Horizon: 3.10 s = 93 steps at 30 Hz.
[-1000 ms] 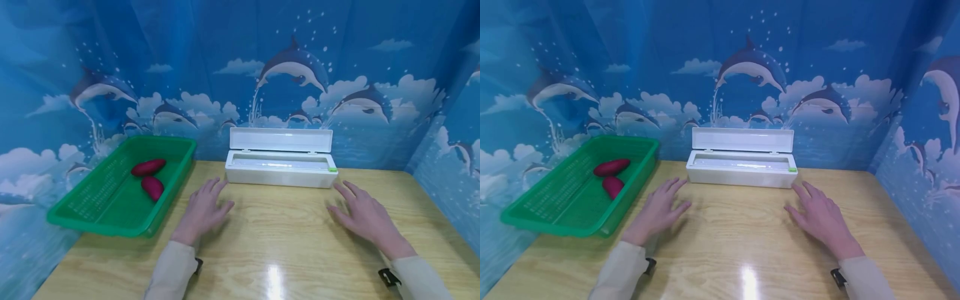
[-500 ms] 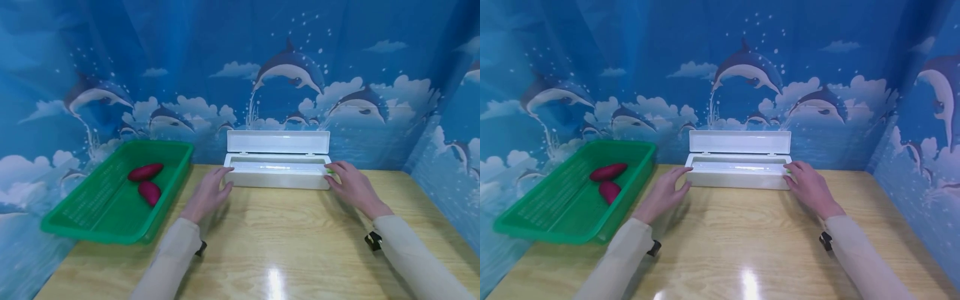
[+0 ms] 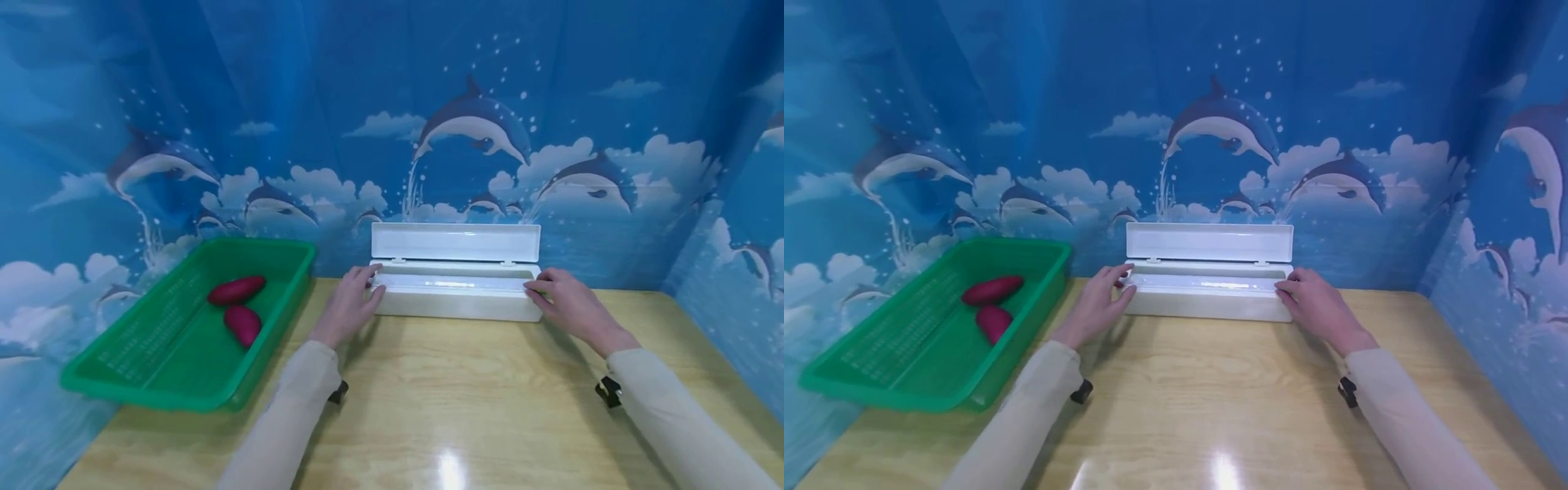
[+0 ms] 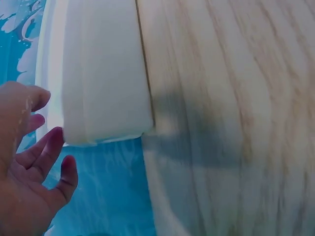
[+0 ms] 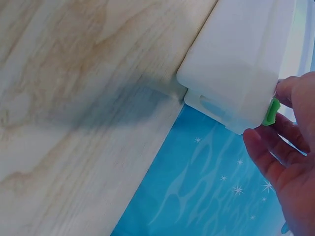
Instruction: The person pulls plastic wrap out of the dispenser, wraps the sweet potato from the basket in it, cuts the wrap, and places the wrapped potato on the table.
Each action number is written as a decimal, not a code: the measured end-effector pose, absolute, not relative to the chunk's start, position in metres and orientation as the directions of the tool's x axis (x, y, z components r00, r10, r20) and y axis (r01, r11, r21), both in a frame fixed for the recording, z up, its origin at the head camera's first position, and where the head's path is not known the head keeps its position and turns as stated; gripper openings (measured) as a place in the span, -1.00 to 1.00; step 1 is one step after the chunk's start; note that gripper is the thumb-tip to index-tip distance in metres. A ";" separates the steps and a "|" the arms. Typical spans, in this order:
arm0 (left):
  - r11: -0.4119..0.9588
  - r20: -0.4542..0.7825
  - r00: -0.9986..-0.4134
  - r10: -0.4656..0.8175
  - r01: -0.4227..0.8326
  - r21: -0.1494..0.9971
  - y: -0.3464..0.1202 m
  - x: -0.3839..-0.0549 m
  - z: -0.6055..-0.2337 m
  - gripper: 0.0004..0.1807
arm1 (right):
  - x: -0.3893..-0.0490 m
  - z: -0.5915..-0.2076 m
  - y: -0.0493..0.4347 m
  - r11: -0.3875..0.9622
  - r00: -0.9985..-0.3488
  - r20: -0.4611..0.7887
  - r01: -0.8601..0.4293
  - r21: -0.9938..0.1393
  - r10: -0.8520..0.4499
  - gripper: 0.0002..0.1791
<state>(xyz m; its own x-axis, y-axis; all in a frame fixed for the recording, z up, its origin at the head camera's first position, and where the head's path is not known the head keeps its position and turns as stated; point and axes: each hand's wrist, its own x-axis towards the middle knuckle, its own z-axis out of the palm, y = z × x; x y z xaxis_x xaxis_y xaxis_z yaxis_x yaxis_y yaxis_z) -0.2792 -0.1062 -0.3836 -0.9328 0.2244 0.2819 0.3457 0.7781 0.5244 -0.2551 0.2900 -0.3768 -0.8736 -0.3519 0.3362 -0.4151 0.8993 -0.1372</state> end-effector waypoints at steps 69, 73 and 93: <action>0.573 0.291 -0.954 0.066 0.275 0.772 -0.081 -0.338 -0.387 -0.70 | -0.294 -0.380 0.297 0.613 -0.978 0.200 -0.122 -0.780 0.060 -0.46; 0.523 0.318 -0.945 0.069 0.306 0.795 -0.081 -0.339 -0.384 -0.70 | -0.294 -0.375 0.296 0.596 -0.978 0.199 -0.120 -0.794 0.069 -0.47; 0.293 0.423 -0.901 0.095 0.432 0.853 -0.080 -0.337 -0.365 -0.65 | -0.294 -0.350 0.288 0.282 -0.966 0.253 -0.229 -0.932 0.050 -0.63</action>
<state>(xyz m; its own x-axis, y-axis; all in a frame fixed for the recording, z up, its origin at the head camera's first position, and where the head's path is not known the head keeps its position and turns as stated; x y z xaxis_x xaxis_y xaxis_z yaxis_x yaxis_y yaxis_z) -0.3372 -0.0799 -0.3647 -0.9010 0.0949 0.4233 0.4317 0.2927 0.8532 -0.2941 0.2879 -0.3497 -0.9662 0.0497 0.2529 -0.2293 0.2824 -0.9315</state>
